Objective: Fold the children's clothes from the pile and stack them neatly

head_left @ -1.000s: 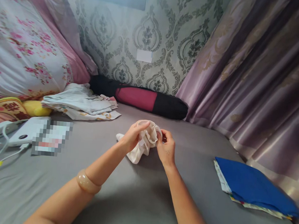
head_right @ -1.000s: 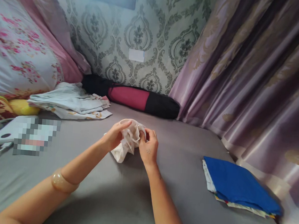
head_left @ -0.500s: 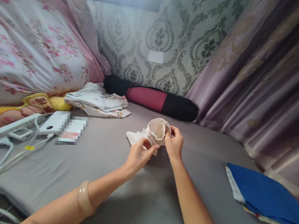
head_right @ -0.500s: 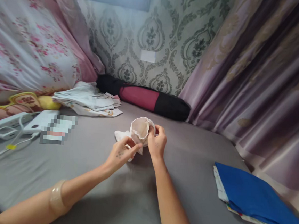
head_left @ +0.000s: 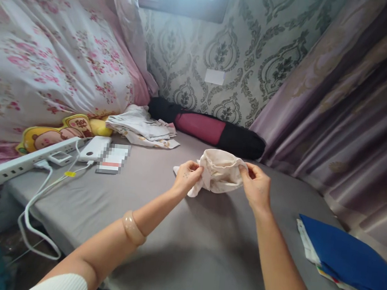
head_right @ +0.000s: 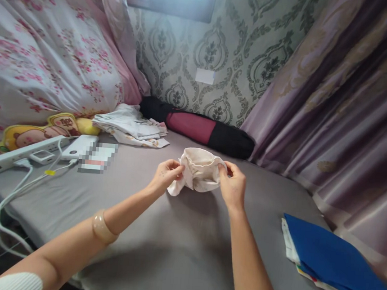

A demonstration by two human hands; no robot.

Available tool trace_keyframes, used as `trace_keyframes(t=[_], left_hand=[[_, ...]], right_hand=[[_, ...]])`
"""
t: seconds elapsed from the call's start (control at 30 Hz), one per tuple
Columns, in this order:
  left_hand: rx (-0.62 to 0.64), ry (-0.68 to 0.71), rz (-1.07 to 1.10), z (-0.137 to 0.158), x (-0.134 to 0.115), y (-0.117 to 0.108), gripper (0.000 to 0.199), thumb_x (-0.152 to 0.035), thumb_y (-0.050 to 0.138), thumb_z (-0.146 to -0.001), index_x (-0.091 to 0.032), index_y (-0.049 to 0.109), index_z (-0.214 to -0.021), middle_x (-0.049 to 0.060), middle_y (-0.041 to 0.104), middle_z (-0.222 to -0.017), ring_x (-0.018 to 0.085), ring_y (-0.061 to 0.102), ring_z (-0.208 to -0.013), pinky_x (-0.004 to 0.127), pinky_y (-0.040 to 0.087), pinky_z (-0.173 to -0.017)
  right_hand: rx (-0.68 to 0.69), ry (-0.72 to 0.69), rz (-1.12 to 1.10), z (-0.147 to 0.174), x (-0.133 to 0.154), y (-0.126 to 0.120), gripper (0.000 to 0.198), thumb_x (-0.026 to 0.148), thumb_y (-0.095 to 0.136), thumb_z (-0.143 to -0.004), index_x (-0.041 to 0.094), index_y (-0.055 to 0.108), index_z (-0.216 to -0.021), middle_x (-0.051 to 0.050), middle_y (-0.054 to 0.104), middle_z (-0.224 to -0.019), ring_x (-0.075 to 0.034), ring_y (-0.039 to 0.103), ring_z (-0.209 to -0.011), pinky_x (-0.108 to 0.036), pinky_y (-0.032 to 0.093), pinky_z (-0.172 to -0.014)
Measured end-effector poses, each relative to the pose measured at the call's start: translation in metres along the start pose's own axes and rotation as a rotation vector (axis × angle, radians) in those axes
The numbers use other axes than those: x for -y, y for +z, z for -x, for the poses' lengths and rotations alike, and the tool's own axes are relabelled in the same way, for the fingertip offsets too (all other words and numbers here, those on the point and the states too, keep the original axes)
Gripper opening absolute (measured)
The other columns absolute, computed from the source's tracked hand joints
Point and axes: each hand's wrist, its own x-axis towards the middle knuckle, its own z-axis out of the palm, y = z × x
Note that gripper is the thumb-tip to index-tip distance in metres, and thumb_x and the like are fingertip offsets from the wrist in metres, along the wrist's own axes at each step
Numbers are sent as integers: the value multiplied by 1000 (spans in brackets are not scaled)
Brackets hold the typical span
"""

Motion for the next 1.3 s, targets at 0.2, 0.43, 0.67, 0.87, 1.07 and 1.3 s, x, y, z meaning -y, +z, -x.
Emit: trace_keyframes(t=[0.2, 0.43, 0.67, 0.87, 1.07, 1.3], left_hand=[[-65, 124, 103, 5, -37, -14, 15, -31, 61, -68, -18, 53, -69, -3, 55, -60, 12, 54, -57, 24, 46, -56], [-84, 416, 30, 6, -82, -33, 12, -31, 54, -80, -21, 47, -79, -5, 47, -59, 9, 44, -50, 20, 35, -49], [136, 707, -294, -6, -155, -61, 15, -33, 62, -79, -18, 59, -84, -4, 50, -62, 8, 43, -52, 20, 37, -50], [535, 500, -508, -38, -187, -79, 28, -41, 74, -67, -21, 72, -86, 2, 63, -67, 15, 55, -55, 26, 43, -50], [377, 660, -652, -50, -186, -64, 27, -42, 72, -70, -17, 74, -80, 2, 65, -69, 14, 54, -62, 29, 46, -62], [-42, 1061, -639, -47, -178, -34, 20, -40, 65, -78, -22, 72, -74, 3, 68, -89, 23, 53, -99, 42, 35, -99]], right_hand=[[83, -102, 74, -8, 31, -44, 41, 57, 66, -74, 20, 72, -91, -5, 71, -81, -19, 62, -68, -32, 48, -63], [181, -167, 65, -15, 79, -76, 35, 53, 69, -75, 25, 72, -96, -4, 72, -82, -19, 65, -69, -30, 49, -57], [342, -157, 55, -32, 125, -113, 36, 53, 73, -71, 23, 72, -90, -1, 71, -75, -15, 63, -61, -25, 47, -52], [395, -234, 179, -49, 124, -135, 29, 48, 74, -66, 23, 71, -78, 2, 69, -67, -14, 64, -62, -24, 51, -54], [294, -207, 244, -55, 116, -129, 25, 43, 76, -66, 20, 72, -74, 1, 67, -64, -16, 62, -61, -29, 50, -58], [-33, -593, 489, -60, 101, -101, 30, 47, 56, -88, 23, 70, -78, -5, 65, -107, -23, 59, -100, -40, 44, -91]])
